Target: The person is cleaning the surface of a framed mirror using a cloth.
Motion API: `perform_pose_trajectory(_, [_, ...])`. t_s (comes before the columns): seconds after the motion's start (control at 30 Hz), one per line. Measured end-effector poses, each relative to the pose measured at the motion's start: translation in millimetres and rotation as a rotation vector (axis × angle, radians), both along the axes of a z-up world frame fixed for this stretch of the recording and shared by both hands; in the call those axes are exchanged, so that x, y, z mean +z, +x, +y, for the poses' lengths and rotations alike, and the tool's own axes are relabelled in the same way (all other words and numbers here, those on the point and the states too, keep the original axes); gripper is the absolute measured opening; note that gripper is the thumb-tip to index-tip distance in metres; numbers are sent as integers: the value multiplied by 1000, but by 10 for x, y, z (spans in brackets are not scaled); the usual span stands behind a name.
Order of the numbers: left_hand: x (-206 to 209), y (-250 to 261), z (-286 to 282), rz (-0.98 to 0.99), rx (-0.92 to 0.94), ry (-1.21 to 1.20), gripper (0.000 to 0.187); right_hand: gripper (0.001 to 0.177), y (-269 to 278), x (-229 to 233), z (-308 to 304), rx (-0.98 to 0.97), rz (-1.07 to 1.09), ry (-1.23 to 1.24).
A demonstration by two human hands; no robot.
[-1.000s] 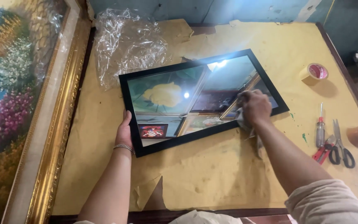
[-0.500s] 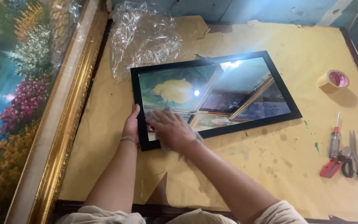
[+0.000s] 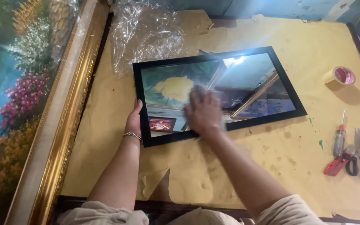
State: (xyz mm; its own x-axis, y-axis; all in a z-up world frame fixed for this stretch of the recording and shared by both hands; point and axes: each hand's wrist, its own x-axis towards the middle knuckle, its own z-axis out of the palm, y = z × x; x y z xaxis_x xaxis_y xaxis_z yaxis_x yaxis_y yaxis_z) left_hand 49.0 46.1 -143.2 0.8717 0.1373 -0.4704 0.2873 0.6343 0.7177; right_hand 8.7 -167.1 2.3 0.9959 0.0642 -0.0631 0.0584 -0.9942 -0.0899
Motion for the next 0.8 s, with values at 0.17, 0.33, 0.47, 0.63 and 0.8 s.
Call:
perform_pose_trajectory(0.17, [1180,-426,-435,33,-21,-56,64,49,-303,-90,417,491,-107,182])
perform_pose_trajectory(0.33, [795,-301,-310,24,-12,-33,63,44,-121,-71,-868,153,-169,52])
perform_pose_trajectory(0.47, [578,-225,-234,8,2,-46,62,53,162,-409,-1790,-499,28,74])
perform_pose_trajectory(0.63, [-20,17,-41,-19,2,-44,59,52,-6,96,-566,-420,23,59])
perform_pose_trajectory(0.8, [412,-163,-152,102,-104,-4,54,61,-385,-229,557,439,-87,211])
